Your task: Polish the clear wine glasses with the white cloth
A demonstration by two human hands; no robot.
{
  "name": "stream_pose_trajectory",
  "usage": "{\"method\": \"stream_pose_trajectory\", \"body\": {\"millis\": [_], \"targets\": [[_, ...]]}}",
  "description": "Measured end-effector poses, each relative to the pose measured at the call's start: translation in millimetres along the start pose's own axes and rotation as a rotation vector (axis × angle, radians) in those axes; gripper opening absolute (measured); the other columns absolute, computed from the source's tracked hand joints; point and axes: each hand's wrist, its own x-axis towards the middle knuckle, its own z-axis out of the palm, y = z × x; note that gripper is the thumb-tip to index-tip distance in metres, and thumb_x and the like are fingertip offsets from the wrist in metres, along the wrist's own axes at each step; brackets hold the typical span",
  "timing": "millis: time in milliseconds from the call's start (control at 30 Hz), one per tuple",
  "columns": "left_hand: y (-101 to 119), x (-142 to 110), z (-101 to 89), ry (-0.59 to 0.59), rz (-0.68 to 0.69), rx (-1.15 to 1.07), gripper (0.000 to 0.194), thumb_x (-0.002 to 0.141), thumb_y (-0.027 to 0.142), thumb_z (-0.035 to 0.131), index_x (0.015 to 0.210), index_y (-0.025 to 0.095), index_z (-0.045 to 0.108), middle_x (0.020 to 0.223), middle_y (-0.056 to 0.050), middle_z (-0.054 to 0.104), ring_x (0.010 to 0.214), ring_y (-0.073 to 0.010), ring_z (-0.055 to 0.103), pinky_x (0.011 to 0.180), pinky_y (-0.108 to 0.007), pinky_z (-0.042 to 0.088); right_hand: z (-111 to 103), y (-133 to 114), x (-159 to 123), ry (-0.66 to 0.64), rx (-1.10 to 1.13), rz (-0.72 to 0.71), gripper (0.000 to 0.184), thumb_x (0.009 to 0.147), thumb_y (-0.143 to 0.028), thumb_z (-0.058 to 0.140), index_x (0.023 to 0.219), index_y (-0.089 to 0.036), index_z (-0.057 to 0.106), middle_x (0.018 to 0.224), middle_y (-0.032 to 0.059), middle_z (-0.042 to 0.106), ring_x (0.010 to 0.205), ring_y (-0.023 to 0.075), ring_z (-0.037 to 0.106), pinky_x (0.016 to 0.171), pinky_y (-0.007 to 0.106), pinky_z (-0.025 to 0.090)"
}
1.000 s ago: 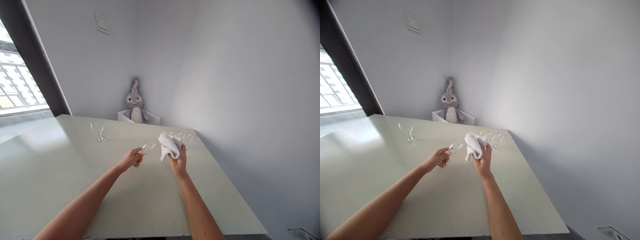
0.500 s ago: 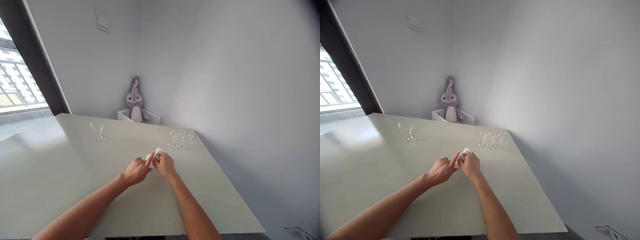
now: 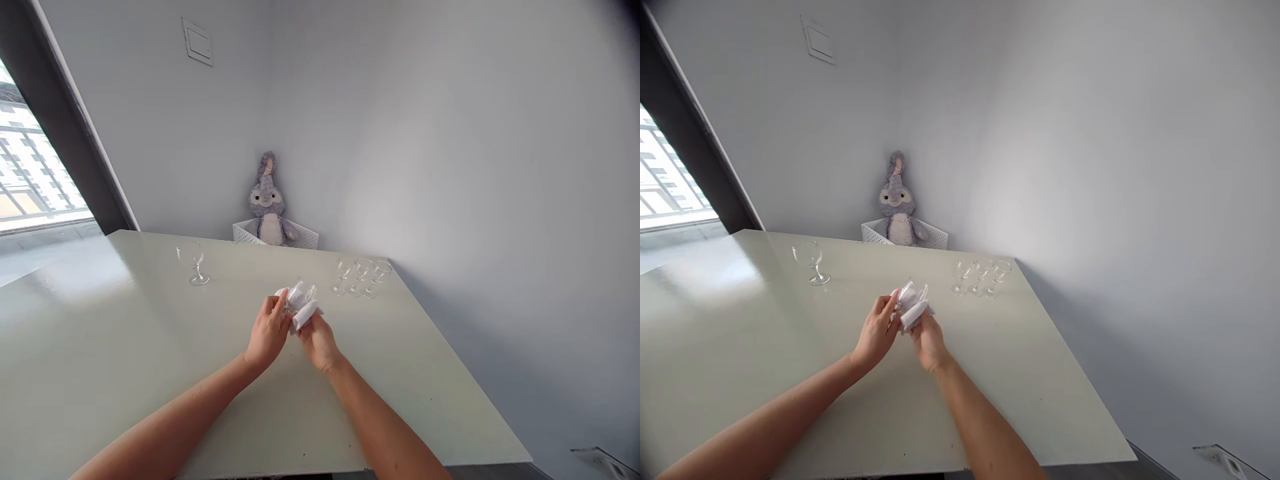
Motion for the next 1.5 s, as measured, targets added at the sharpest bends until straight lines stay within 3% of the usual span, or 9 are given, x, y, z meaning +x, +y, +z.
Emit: {"method": "stream_pose_trajectory", "body": {"millis": [133, 300, 367, 567, 833, 1033, 1233, 1333, 1500], "targets": [[8.5, -2.2, -0.1, -0.008, -0.072, -0.155, 0.053, 0.077, 0.020, 0.045, 0.129, 0.028, 0.038, 0.131, -0.008, 0.037, 0.115, -0.0258, 0.039, 0.094, -0.044, 0.031, 3.7, 15.6, -3.4, -0.064, -0.067, -0.014, 0.030, 0.075, -0.046, 0.058, 0.095, -0.023, 0.060, 0.092, 0.0021, 0.062, 0.089, 0.0165, 0.054, 0.076, 0.028, 0.043], [9.8, 4.4, -7.5, -0.418, -0.314, -0.935, 0.053, 0.075, 0.027, 0.048, 0.128, 0.025, 0.040, 0.123, -0.007, 0.048, 0.110, -0.0276, 0.045, 0.084, -0.039, 0.042, -13.2, 7.0, 5.6, -0.039, -0.198, 0.087, 0.034, 0.068, -0.050, 0.063, 0.081, -0.018, 0.061, 0.070, 0.0009, 0.058, 0.062, 0.0141, 0.054, 0.056, 0.028, 0.045], [5.4, 9.7, -11.7, -0.478, -0.439, -1.182, 0.049, 0.080, 0.037, 0.043, 0.127, 0.021, 0.041, 0.118, -0.010, 0.053, 0.106, -0.0273, 0.049, 0.080, -0.038, 0.043, -18.2, -0.4, 6.5, -0.076, -0.258, 0.125, 0.037, 0.068, -0.052, 0.061, 0.078, -0.016, 0.060, 0.066, 0.0014, 0.057, 0.057, 0.0139, 0.053, 0.049, 0.027, 0.045], [-2.1, 17.2, -16.4, -0.394, -0.618, -1.062, 0.053, 0.072, 0.049, 0.057, 0.113, 0.017, 0.047, 0.105, -0.011, 0.062, 0.104, -0.0246, 0.052, 0.087, -0.038, 0.037, -24.3, -8.5, 6.0, -0.264, -0.565, 0.218, 0.029, 0.072, -0.045, 0.059, 0.081, -0.017, 0.059, 0.067, 0.0002, 0.056, 0.059, 0.0146, 0.054, 0.052, 0.028, 0.044], [-2.3, 18.1, -11.1, -0.107, -0.671, -1.094, 0.054, 0.067, 0.044, 0.065, 0.108, 0.017, 0.044, 0.101, -0.011, 0.063, 0.093, -0.0198, 0.058, 0.081, -0.036, 0.043, -19.0, -8.7, 3.0, -0.018, -1.289, -0.295, 0.025, 0.072, -0.022, 0.054, 0.096, -0.022, 0.059, 0.092, 0.0040, 0.059, 0.079, 0.0189, 0.052, 0.068, 0.029, 0.040], [-16.2, 23.1, -6.8, 0.138, -0.661, -1.174, 0.049, 0.067, 0.041, 0.065, 0.104, 0.017, 0.042, 0.092, -0.007, 0.062, 0.080, -0.0164, 0.060, 0.076, -0.037, 0.046, -16.7, -7.1, 4.4, 0.062, -1.003, -0.215, 0.024, 0.077, -0.037, 0.052, 0.087, -0.019, 0.063, 0.082, 0.0048, 0.063, 0.074, 0.0191, 0.055, 0.068, 0.031, 0.043], [-18.2, 27.1, -13.1, 0.235, -0.490, -1.099, 0.046, 0.072, 0.039, 0.061, 0.106, 0.021, 0.037, 0.095, -0.005, 0.060, 0.075, -0.0130, 0.058, 0.078, -0.037, 0.045, -13.3, 4.3, 4.6, -0.084, -0.433, 0.105, 0.045, 0.074, -0.052, 0.053, 0.099, -0.015, 0.059, 0.076, 0.0047, 0.063, 0.062, 0.0183, 0.060, 0.057, 0.034, 0.048], [-15.0, 27.4, -16.7, 0.290, -0.363, -1.044, 0.049, 0.070, 0.037, 0.064, 0.107, 0.022, 0.035, 0.102, -0.007, 0.056, 0.079, -0.0135, 0.058, 0.078, -0.036, 0.046, -5.5, 11.6, -7.8, -0.154, -0.654, 0.144, 0.042, 0.071, -0.052, 0.056, 0.094, -0.018, 0.062, 0.069, 0.0026, 0.062, 0.055, 0.0168, 0.059, 0.050, 0.029, 0.044], [-14.3, 25.7, -17.8, 0.330, -0.162, -0.762, 0.048, 0.071, 0.037, 0.063, 0.107, 0.022, 0.036, 0.109, -0.009, 0.050, 0.089, -0.0158, 0.055, 0.082, -0.037, 0.045, -0.8, -1.9, -20.8, -0.096, -1.262, -0.126, 0.034, 0.057, -0.054, 0.069, 0.073, -0.025, 0.064, 0.064, -0.0002, 0.062, 0.059, 0.0170, 0.056, 0.052, 0.025, 0.033]]}}
